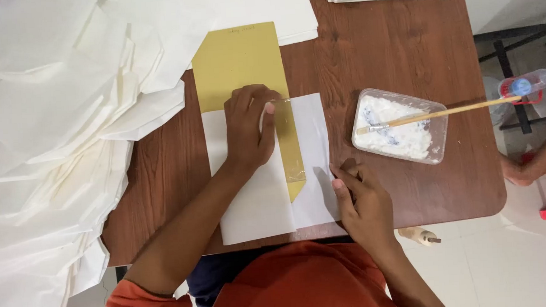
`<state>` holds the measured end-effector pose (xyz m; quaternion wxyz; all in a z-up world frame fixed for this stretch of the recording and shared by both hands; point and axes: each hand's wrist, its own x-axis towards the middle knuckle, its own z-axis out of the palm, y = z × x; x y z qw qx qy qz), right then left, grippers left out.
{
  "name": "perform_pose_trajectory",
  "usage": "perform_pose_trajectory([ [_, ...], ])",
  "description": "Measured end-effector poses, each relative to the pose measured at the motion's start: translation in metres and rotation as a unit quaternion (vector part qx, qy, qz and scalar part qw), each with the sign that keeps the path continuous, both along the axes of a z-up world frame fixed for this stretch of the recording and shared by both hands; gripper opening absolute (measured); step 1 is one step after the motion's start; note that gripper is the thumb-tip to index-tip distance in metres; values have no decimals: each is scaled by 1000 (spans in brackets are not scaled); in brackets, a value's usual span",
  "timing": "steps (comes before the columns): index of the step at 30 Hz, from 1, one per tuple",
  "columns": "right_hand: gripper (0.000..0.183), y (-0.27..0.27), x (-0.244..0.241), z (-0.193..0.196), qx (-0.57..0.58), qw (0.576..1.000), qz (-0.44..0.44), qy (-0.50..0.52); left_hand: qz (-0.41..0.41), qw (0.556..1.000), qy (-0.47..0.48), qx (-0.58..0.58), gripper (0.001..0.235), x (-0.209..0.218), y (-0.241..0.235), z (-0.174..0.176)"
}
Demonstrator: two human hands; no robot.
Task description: Assembling paper bags by folding paper sheets and applying glue with a brush.
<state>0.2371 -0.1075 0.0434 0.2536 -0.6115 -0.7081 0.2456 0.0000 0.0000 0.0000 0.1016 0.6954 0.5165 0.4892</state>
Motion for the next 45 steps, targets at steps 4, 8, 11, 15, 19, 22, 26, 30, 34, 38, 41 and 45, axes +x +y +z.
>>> perform_pose_trajectory([
  [4,35,5,-10,16,-32,997,7,64,-2,992,-121,18,44,-5,1,23],
  [8,36,9,-9,10,-94,981,-6,169,-5,960,-274,-58,43,-39,3,49],
  [11,41,20,-13,7,-167,953,-59,247,-26,971,-133,-196,21,-70,4,80],
  [15,60,36,-28,35,-249,939,-48,233,-102,913,295,-264,41,-94,2,72],
  [19,72,47,-36,32,-283,939,-20,196,-143,883,315,-317,50,-95,7,49],
  [22,68,51,-43,36,-183,966,69,168,-167,942,241,-164,48,-104,4,15],
  [26,59,53,-49,31,-193,959,84,191,-162,951,246,-97,40,-106,0,11],
  [30,44,53,-45,20,-98,975,169,107,-161,955,227,-99,43,-106,1,9],
  [34,42,56,-49,20,-87,973,194,84,-159,957,221,-99,49,-106,1,11],
  [38,36,60,-54,17,-50,970,233,44,-165,954,228,-106,59,-104,1,12],
  [41,36,61,-57,16,-33,967,253,18,-172,949,242,-105,64,-101,1,9],
  [45,34,61,-60,15,-15,964,264,-13,-185,946,254,-75,65,-95,0,7],
])
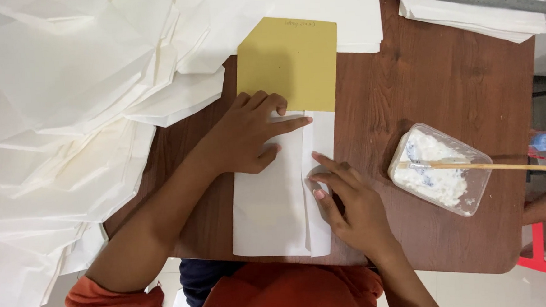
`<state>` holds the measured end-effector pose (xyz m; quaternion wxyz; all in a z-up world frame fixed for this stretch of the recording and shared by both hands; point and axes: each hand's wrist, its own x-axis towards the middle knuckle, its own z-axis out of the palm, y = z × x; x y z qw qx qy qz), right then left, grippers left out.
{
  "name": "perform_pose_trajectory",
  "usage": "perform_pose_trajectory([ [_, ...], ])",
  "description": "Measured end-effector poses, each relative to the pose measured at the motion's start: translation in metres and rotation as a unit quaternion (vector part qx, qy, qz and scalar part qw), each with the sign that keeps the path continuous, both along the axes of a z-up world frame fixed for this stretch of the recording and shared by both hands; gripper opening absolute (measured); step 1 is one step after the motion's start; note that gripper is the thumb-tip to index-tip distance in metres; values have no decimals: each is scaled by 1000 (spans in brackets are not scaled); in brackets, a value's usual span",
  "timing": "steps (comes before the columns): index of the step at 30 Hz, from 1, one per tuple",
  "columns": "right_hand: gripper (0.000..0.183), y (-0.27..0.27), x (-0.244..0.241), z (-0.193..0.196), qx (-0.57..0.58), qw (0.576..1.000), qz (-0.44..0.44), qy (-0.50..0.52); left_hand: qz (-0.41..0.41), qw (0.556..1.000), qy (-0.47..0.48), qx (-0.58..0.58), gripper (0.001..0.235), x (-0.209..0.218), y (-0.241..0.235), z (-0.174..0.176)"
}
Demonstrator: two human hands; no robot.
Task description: Assembling paper bags by folding paper sheets and applying glue with a brush.
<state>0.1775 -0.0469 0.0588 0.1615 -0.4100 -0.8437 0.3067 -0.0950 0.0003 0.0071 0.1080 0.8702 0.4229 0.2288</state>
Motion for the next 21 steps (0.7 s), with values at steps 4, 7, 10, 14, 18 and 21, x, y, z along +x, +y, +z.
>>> perform_pose_trajectory([
  [4,34,-9,2,2,3,1000,15,-21,21,998,8,57,61,3,1,-9],
  [7,28,-23,7,0,41,998,17,41,52,994,69,67,67,5,1,-9],
  [10,48,-43,22,-15,80,994,40,60,25,996,-22,78,56,5,3,-1],
  [14,57,-67,27,-26,192,979,57,44,43,993,-13,111,41,9,3,-5],
  [18,28,-82,27,-31,259,964,58,15,72,982,-10,176,16,15,3,-6],
  [21,21,-82,22,-28,293,955,51,11,67,982,-2,178,17,15,2,-4],
])
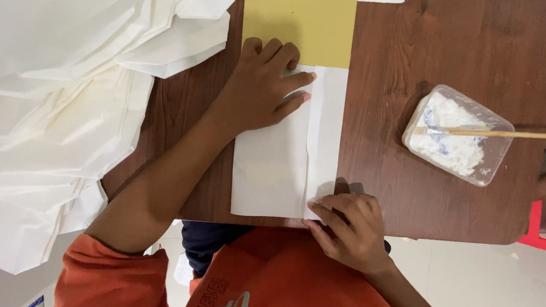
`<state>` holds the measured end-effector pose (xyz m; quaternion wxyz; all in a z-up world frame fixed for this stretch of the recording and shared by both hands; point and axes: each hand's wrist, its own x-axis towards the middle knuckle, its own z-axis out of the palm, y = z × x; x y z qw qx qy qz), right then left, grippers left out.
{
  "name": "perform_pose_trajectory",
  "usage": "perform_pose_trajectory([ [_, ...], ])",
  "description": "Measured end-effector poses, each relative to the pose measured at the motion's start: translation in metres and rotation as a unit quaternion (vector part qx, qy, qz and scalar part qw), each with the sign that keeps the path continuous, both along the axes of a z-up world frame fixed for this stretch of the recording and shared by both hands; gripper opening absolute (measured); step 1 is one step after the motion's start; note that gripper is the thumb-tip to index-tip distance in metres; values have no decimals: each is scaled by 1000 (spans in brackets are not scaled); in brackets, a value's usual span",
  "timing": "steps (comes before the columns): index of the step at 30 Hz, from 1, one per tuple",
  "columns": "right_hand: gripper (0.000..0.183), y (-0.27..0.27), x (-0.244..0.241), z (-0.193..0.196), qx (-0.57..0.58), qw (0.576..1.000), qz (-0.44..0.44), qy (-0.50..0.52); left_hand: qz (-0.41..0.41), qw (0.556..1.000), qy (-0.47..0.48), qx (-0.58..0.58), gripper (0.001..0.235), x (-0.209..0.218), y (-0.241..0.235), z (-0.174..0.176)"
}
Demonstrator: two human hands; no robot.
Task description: Assembling paper bags by folding paper sheets and applying glue with a brush.
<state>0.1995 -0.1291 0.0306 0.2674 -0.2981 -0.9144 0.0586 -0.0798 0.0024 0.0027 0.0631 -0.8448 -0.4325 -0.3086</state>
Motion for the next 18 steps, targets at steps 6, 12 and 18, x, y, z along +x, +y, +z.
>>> perform_pose_trajectory([
  [6,18,1,-10,4,41,999,16,-9,16,999,25,-11,38,0,1,-7],
  [12,23,-5,-5,-6,15,999,32,-18,14,1000,22,-12,39,-2,2,-12],
  [18,12,-5,-5,-5,-19,995,97,-13,25,999,28,4,40,-2,1,-9],
])
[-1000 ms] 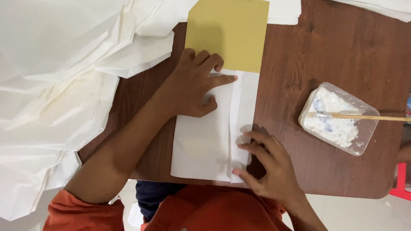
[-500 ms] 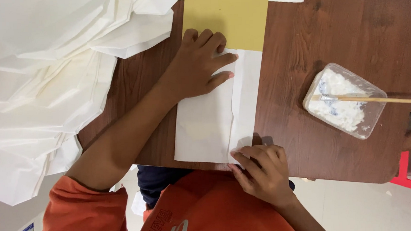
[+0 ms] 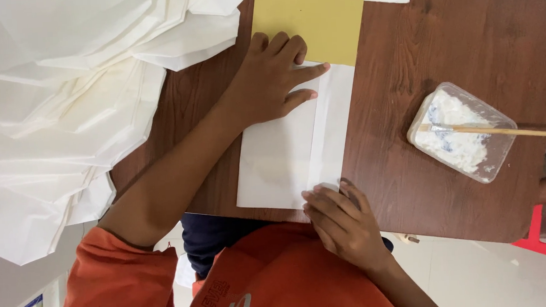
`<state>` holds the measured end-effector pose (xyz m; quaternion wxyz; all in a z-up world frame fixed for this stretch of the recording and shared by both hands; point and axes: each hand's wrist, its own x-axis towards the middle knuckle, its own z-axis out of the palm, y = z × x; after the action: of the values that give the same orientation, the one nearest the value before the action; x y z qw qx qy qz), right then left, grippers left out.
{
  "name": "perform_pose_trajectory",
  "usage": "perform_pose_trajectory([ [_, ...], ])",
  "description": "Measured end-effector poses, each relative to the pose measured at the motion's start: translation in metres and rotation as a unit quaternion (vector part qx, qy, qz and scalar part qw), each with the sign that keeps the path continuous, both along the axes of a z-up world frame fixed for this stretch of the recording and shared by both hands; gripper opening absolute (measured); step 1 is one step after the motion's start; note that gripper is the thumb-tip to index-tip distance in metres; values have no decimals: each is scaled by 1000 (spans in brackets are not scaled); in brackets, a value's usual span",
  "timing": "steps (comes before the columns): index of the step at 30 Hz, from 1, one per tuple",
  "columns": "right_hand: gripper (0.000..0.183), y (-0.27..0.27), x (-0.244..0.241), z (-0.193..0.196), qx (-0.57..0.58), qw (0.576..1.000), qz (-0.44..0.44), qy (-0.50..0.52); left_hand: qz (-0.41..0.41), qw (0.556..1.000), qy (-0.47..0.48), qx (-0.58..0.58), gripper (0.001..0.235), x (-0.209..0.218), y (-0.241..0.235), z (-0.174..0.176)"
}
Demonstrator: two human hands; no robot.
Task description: Assembling paper bags by folding paper sheets and applying glue with a brush.
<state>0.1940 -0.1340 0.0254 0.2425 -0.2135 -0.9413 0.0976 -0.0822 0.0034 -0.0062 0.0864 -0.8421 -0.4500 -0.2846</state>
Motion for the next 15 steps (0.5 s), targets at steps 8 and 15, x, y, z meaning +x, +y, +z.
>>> perform_pose_trajectory([
  [8,5,0,-8,24,-106,989,50,95,-38,997,-64,10,34,0,-1,-2],
  [15,31,60,-27,41,-157,978,-134,39,-6,998,-21,-54,25,3,-2,0],
])
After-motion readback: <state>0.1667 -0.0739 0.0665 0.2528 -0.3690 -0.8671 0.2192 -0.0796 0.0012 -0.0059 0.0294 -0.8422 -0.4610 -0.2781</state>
